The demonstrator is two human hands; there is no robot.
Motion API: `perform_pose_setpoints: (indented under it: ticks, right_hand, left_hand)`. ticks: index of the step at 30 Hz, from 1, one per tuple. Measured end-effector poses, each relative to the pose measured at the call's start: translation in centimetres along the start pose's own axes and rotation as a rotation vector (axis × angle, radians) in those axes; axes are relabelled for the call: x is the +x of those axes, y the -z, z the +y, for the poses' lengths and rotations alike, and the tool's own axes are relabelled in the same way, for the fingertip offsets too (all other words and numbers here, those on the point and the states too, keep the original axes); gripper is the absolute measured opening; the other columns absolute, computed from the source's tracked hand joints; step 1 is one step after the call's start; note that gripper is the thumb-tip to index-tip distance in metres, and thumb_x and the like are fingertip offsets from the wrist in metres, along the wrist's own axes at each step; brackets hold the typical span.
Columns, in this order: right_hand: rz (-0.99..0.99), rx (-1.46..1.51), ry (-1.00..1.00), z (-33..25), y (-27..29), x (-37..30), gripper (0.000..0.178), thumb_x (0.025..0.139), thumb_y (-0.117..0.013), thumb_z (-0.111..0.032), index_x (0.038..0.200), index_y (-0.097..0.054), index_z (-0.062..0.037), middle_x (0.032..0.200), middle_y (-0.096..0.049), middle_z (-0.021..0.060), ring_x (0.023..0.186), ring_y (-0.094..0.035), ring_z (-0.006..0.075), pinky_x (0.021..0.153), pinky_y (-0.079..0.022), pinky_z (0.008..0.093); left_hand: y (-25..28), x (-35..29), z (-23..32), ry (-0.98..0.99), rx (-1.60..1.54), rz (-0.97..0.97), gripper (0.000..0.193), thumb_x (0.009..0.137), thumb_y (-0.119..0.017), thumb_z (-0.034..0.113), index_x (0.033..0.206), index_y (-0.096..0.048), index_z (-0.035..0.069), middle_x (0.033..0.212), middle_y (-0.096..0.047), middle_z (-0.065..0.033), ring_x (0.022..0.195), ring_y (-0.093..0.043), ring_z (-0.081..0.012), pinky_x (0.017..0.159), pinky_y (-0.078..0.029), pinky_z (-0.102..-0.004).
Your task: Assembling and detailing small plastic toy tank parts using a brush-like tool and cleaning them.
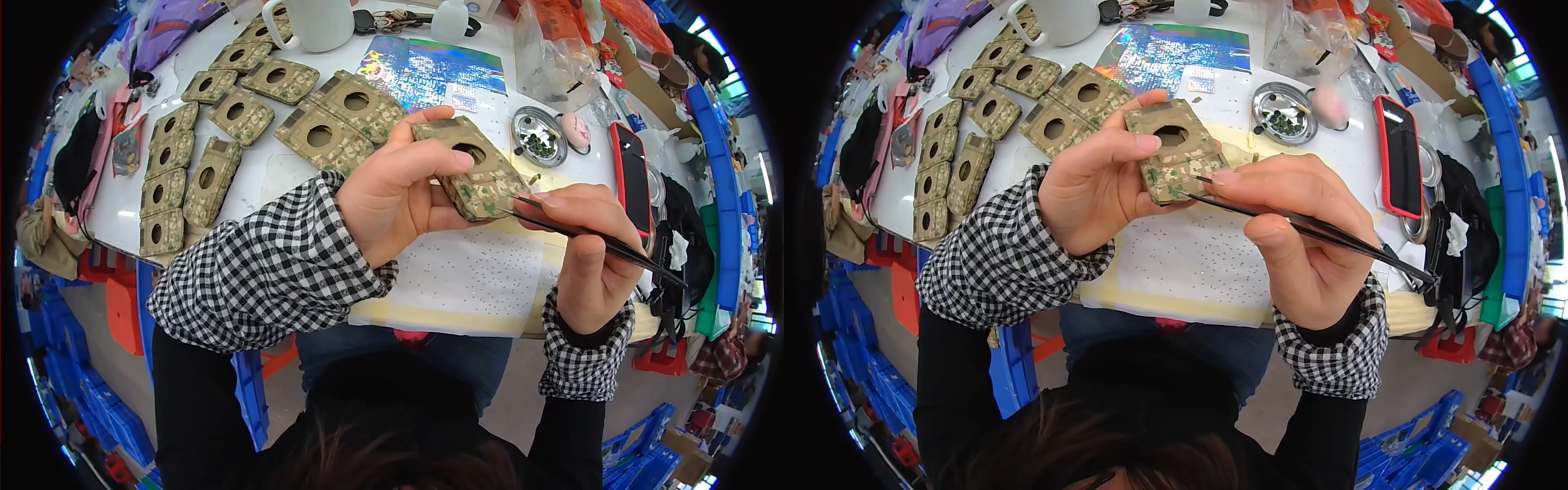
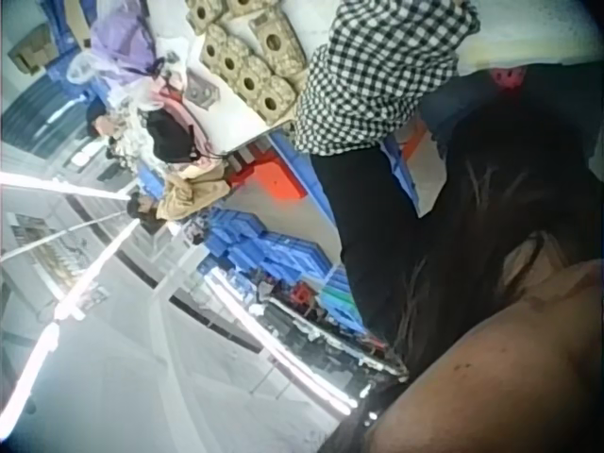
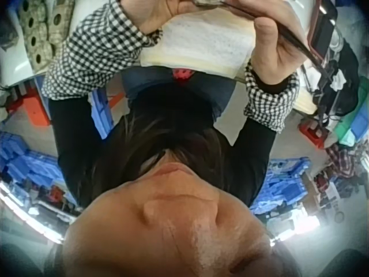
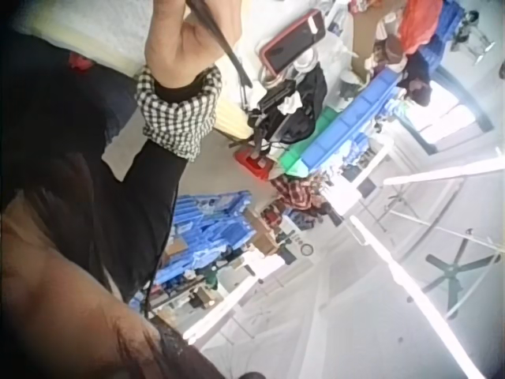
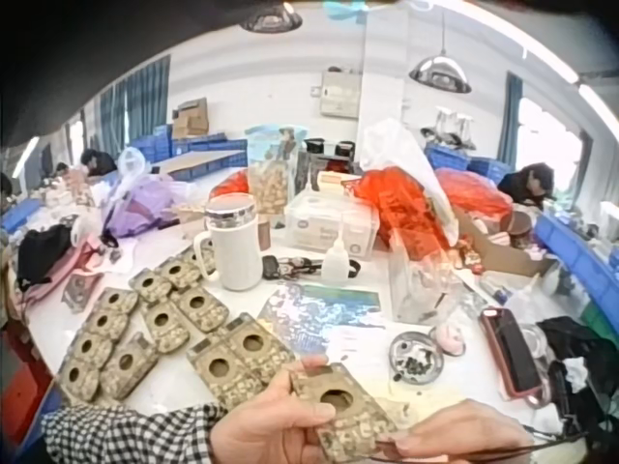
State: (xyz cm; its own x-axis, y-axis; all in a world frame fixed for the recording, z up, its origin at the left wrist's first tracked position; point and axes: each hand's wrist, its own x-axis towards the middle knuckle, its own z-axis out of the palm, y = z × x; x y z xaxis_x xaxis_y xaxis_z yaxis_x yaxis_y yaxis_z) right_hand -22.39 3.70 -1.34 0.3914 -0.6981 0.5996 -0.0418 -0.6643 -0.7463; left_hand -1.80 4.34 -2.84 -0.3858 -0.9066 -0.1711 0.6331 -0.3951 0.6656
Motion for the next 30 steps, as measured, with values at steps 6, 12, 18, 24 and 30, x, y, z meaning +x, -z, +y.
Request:
perform_pose_setpoints:
  ticks: [6,12,18,24,30]
  right_hand:
    - [0.12,0.154,-0.051,-0.25,-0.15,-0.34,0.036,0.09,-0.055,-0.031,0.099,-0.06,0.0035,0.09,-0.065,0.0147,0.08,-0.06,0.0191,0.073,-0.047,0.0289]
    - [0.05,0.059,-0.01,0.0,0.16,-0.46,0.036,0.09,-0.056,-0.03,0.099,-0.06,0.0045,0.09,-0.064,0.0152,0.078,-0.06,0.0194,0.071,-0.048,0.0295]
    - [0.058,0.104,-0.027,-0.2,0.07,-0.51,0.036,0.09,-0.056,-0.03,0.098,-0.06,0.0048,0.089,-0.063,0.015,0.076,-0.06,0.0189,0.069,-0.048,0.0294]
    - [0.058,0.103,-0.008,-0.19,-0.09,-0.38,0.037,0.09,-0.056,-0.031,0.099,-0.06,0.005,0.086,-0.064,0.0143,0.074,-0.059,0.0181,0.068,-0.048,0.0287]
    - [0.067,0.084,-0.008,-0.18,-0.09,-0.47,0.038,0.089,-0.057,-0.032,0.098,-0.061,0.0045,0.085,-0.064,0.0133,0.072,-0.058,0.0163,0.065,-0.046,0.0266]
  left_hand:
    - [0.02,0.01,0.1,-0.004,0.0,-0.001,0.054,0.087,-0.047,0.009,0.133,-0.02,0.011,0.127,-0.043,-0.0157,0.112,-0.053,-0.0265,0.091,-0.049,-0.0421]
    - [0.06,-0.08,0.0,-0.01,0.005,-0.015,0.058,0.085,-0.05,0.006,0.134,-0.018,0.011,0.127,-0.043,-0.0152,0.111,-0.054,-0.026,0.091,-0.049,-0.0425]
    - [0.16,0.1,0.06,-0.028,-0.035,-0.044,0.07,0.08,-0.059,0.004,0.131,-0.011,0.006,0.115,-0.048,-0.0186,0.101,-0.057,-0.0281,0.088,-0.05,-0.045]
    - [0.1,-0.04,0.0,-0.019,0.002,-0.034,0.063,0.083,-0.054,0.005,0.133,-0.016,0.009,0.123,-0.044,-0.0163,0.108,-0.055,-0.0263,0.09,-0.05,-0.0427]
    - [0.23,0.14,-0.14,-0.024,-0.009,-0.032,0.066,0.081,-0.055,0.004,0.132,-0.014,0.008,0.117,-0.047,-0.0174,0.103,-0.057,-0.0265,0.089,-0.05,-0.0434]
